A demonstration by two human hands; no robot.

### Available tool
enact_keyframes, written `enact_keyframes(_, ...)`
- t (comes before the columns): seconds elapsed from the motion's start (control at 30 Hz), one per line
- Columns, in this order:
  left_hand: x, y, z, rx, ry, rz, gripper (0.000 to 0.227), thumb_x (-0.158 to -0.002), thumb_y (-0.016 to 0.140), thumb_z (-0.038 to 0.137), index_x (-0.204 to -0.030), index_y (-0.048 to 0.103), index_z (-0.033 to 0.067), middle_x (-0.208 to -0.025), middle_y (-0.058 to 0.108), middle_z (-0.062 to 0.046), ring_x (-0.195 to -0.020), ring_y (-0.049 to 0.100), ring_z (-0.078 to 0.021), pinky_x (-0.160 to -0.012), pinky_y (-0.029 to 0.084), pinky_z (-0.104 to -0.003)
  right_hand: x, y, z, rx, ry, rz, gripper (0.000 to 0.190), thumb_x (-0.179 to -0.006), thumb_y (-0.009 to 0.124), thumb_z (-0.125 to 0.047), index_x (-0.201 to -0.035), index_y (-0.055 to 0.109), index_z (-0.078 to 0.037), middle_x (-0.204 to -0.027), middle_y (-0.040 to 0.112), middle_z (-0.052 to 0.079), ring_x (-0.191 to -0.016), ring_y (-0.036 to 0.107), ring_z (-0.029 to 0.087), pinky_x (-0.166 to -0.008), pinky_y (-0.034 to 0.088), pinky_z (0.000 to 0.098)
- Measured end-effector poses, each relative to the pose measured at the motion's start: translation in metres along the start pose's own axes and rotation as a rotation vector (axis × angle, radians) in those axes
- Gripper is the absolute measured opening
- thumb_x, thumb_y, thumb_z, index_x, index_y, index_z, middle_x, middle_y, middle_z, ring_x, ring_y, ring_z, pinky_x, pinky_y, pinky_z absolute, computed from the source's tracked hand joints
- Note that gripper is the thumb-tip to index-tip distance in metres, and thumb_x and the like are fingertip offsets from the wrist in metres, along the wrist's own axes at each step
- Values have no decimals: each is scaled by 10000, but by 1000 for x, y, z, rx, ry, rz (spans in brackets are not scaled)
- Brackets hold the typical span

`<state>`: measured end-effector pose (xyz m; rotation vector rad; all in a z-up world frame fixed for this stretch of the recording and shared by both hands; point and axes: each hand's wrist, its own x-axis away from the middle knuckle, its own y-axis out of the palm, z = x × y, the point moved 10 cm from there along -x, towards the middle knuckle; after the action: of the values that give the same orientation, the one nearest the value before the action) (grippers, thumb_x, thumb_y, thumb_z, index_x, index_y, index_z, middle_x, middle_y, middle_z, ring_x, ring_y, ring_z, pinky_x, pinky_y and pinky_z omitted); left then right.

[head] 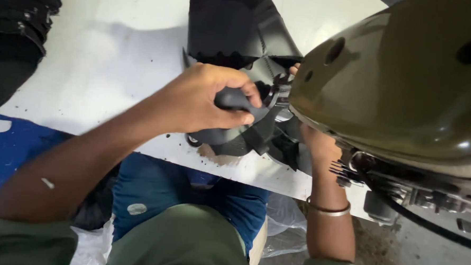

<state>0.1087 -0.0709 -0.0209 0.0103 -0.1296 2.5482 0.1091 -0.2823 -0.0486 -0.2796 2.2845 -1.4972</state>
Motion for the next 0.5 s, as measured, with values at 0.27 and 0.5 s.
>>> enact_keyframes(0.27, 14, 11, 15, -131, -44, 216, 299, -859, 811, 224, -1068, 668, 66, -1026, 744, -44, -904, 731, -153, -801, 558, -311, -24, -28, -18, -131, 126, -7, 340, -1022, 639, -130, -1354, 651, -59, -1304, 678, 114, -1205, 624, 248, -1045, 482, 367)
enact_keyframes(0.5, 21, 13, 24, -290, 125, 408, 476, -845, 855, 208, -1218, 604, 53, -1149, 683, -98, -1070, 646, -308, -909, 527, -386, -74, -24, -58, -471, -69, -139, 319, -1001, 609, -107, -1302, 683, -30, -1299, 704, 102, -1213, 674, 218, -1070, 518, 321)
